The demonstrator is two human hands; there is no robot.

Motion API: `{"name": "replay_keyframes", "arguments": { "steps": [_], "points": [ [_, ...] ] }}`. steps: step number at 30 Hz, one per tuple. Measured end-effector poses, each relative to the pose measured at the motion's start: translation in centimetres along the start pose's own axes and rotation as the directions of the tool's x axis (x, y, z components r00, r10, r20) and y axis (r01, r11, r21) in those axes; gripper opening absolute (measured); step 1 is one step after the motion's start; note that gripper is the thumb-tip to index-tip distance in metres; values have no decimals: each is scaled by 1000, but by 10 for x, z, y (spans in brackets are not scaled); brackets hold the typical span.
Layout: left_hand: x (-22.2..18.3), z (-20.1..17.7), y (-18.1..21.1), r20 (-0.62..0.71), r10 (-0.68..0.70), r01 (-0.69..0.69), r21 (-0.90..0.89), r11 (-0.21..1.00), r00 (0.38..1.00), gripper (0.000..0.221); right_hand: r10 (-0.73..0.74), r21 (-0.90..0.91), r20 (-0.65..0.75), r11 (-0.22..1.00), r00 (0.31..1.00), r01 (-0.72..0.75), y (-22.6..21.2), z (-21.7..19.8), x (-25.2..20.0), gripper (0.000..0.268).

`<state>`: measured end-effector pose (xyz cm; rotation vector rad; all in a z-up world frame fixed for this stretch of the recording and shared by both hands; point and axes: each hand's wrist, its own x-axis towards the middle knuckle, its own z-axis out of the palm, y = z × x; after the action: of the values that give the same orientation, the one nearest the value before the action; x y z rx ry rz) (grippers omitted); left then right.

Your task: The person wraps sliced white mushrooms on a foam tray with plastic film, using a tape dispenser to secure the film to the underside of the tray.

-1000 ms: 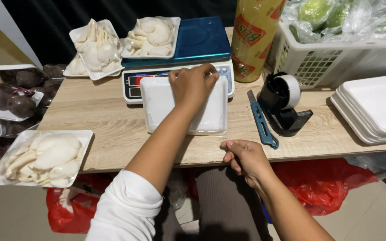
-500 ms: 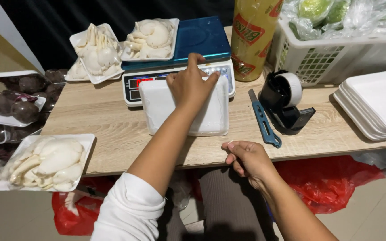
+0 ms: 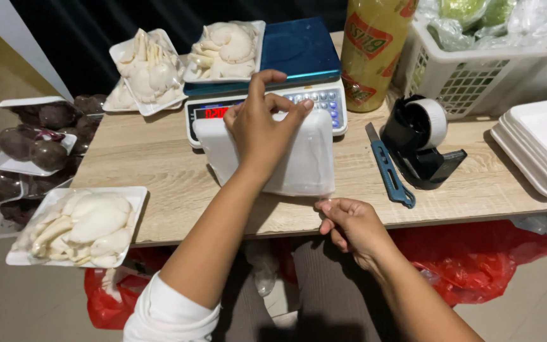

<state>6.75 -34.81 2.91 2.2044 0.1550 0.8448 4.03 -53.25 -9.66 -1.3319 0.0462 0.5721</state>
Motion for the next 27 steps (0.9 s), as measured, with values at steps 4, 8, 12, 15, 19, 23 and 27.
{"name": "replay_keyframes", "arguments": {
  "steps": [4,8,12,15,19,23,27],
  "points": [
    [-8,-19,-5,29,33,-28,-142,989,999,51,-84,-65,-35,995,996,82,5,11,5,31],
    [-11,-26,-31,15,123,-110,-339,934,992,55,-208,-90,-77,975,975,201,4,23,5,31],
    [-6,-36,-46,-30,184,-178,-450,875,982,52,-422,-517,-138,802,896,298,17,11,29,20],
    [-1,-43,-54,-6,161,-139,-545,827,987,49,-671,-728,95,457,735,511,8,8,25,24],
    [6,-43,-57,-25,154,-139,-581,802,988,38,-762,-785,232,220,604,580,2,6,29,21],
    [5,-41,-57,-86,200,-218,-449,867,976,30,-822,-790,204,183,532,585,10,7,31,25],
    [2,-27,-58,-73,208,-220,-386,896,975,35,-842,-722,191,228,505,654,2,19,17,40]
  ]
}}
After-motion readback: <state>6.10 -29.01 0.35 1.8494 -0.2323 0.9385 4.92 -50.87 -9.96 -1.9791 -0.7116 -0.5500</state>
